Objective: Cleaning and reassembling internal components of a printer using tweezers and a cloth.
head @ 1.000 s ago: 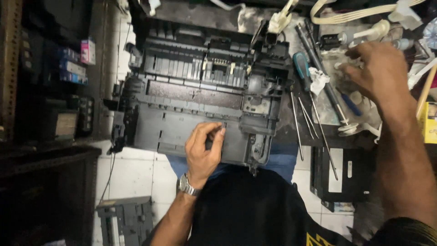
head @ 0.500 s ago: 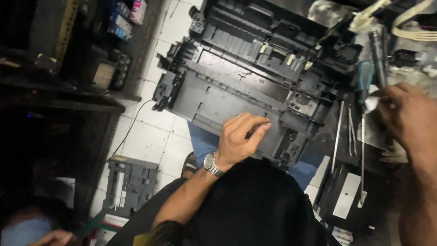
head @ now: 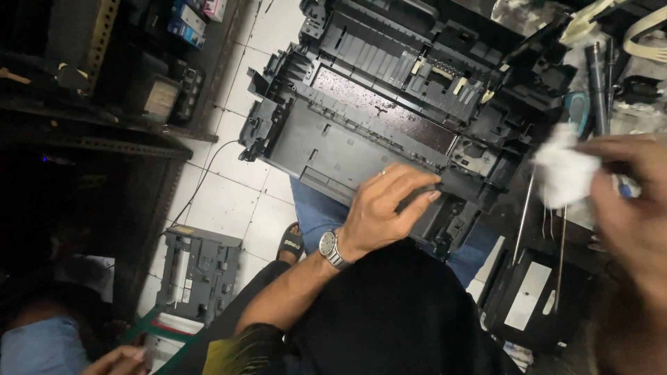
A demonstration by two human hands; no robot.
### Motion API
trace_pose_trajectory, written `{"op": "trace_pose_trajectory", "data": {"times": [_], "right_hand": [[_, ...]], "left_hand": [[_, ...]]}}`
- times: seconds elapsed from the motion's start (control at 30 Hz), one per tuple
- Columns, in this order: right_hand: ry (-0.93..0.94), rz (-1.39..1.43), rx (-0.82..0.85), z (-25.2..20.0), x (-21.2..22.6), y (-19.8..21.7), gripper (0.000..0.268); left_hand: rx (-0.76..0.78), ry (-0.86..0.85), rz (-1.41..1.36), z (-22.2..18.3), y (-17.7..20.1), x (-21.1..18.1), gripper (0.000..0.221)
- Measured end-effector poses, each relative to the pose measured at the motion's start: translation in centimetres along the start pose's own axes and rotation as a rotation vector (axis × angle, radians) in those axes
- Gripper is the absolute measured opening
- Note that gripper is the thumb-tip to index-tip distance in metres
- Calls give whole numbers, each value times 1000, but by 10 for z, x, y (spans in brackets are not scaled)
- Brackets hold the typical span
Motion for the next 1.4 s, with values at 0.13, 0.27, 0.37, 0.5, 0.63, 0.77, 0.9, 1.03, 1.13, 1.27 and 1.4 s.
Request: {"op": "trace_pose_trajectory", "data": {"times": [0.13,0.27,0.37,0.5,0.63,0.77,0.9,1.03,1.13,1.27,1.4], "right_hand": [[175,-74,96,34,54,-44,22],[308,-69,160,55,77,-83,26],[262,-78,252,65,77,-100,29],[133,-79,299,60,64,-86,36],[67,-111,178,36,55,-39,28],[-184,5,-69,-5,40,5,16],[-528,-18,-183,-68,-28,5,16],[-664,-91,-136,-96,-64,-21,22],[-685,-56,-136,-90,-59,-27,21],[-574,-158,-58,-76,-50,-28,26],[-509,-304,-37,-73,-74,-38,27]], "left_hand": [[-28,27,28,7,0,2,27],[-44,17,219,10,-4,11,34],[-38,33,318,10,-3,22,33],[-1,17,437,18,4,23,31],[84,-5,487,36,4,23,32],[222,-9,537,47,-13,37,18],[376,3,494,50,-40,52,39],[487,-98,462,58,-58,46,58],[626,-93,501,60,-69,48,30],[714,-103,524,59,-66,43,35],[715,-187,480,55,-59,42,42]]}}
Point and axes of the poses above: each hand's wrist, its own z-axis towards the middle knuckle, its own y-axis out of the back of the hand, x = y × z, the point moved 9 cm from there along z, towards the middle knuckle, and after that the axes turned 3 degrees about -y, right-handed, at the moved point
